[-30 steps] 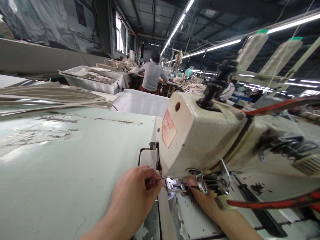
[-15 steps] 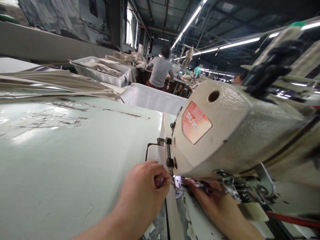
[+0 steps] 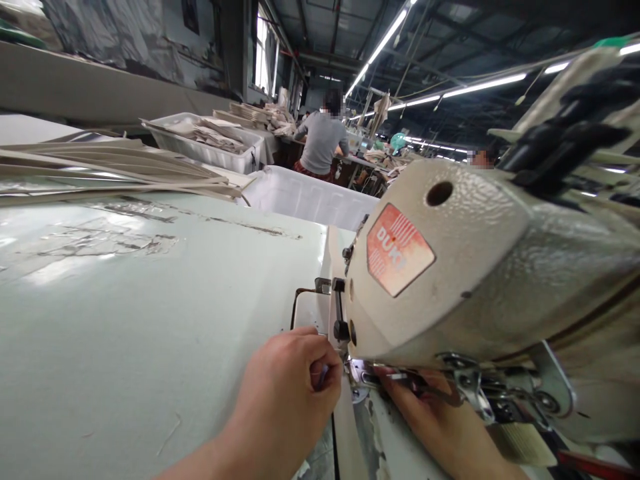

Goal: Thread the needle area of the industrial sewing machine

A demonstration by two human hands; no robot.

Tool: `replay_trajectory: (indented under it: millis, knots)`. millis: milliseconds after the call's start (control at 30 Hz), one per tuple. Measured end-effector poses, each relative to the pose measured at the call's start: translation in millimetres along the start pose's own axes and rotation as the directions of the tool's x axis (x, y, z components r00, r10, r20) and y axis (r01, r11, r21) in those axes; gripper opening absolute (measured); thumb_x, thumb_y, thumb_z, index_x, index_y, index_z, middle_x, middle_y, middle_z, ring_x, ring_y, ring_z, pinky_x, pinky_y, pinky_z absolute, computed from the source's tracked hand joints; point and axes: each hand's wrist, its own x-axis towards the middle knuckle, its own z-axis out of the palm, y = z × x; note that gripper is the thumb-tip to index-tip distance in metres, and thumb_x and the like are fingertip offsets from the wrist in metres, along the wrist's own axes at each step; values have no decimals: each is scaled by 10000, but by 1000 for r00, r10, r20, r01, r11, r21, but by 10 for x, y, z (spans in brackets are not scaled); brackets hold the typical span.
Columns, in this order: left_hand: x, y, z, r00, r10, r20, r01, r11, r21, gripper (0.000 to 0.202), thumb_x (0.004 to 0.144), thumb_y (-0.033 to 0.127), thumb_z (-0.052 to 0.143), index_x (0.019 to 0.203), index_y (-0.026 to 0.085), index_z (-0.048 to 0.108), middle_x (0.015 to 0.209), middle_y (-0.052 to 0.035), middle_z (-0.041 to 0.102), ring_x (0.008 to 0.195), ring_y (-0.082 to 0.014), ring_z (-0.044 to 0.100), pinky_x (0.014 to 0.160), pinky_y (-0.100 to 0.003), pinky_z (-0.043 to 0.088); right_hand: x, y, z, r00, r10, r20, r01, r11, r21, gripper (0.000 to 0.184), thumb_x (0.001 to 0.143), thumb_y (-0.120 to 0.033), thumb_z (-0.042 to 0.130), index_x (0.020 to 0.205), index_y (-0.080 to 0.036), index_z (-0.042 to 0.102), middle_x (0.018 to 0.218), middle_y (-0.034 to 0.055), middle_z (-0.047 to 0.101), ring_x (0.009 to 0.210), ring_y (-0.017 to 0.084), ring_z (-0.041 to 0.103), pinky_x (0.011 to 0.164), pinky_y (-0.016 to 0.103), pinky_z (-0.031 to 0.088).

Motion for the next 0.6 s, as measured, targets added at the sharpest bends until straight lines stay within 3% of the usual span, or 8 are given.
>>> replay_trajectory:
  millis: [100,233,333,467,600]
  knots:
    - [9,-8,16,1000,10,-16,-10,1000,18,259,676,63,519,504,182,367,529,64,326,502,-95,343,501,-207,257,-8,14,22,998,-20,57,20,1000,-14,274,899,-369,484,830,-285,735,806,19,753,748,258,720,676,349,629]
    - [8,-40,27,998,47,-52,-46,999,24,257,694,101,515,511,187,358,531,66,317,494,-93,342,490,-197,260,-25,82,59,998,-44,39,48,995,-91,262,870,-360,491,822,-262,730,814,44,749,774,280,713,729,411,611]
    - [-5,-60,24,995,75,-71,-74,997,12,234,687,95,512,520,189,378,544,65,320,497,-91,342,486,-188,268,-32,81,74,997,-68,34,73,984,-160,323,853,-354,460,692,-246,718,750,71,738,759,329,704,668,476,591]
    - [-17,-59,29,991,101,-89,-97,994,53,235,691,95,506,514,189,383,524,67,315,481,-90,336,481,-189,262,-31,24,99,997,-75,11,75,982,-171,338,854,-316,427,724,-244,731,838,67,748,770,298,711,537,364,571]
    - [-16,-50,34,993,76,-89,-67,993,96,236,691,106,522,511,186,393,509,69,343,473,-89,352,484,-191,261,-25,27,126,996,-76,-53,66,985,-161,363,831,-310,392,662,-218,699,677,74,715,614,293,683,547,409,550]
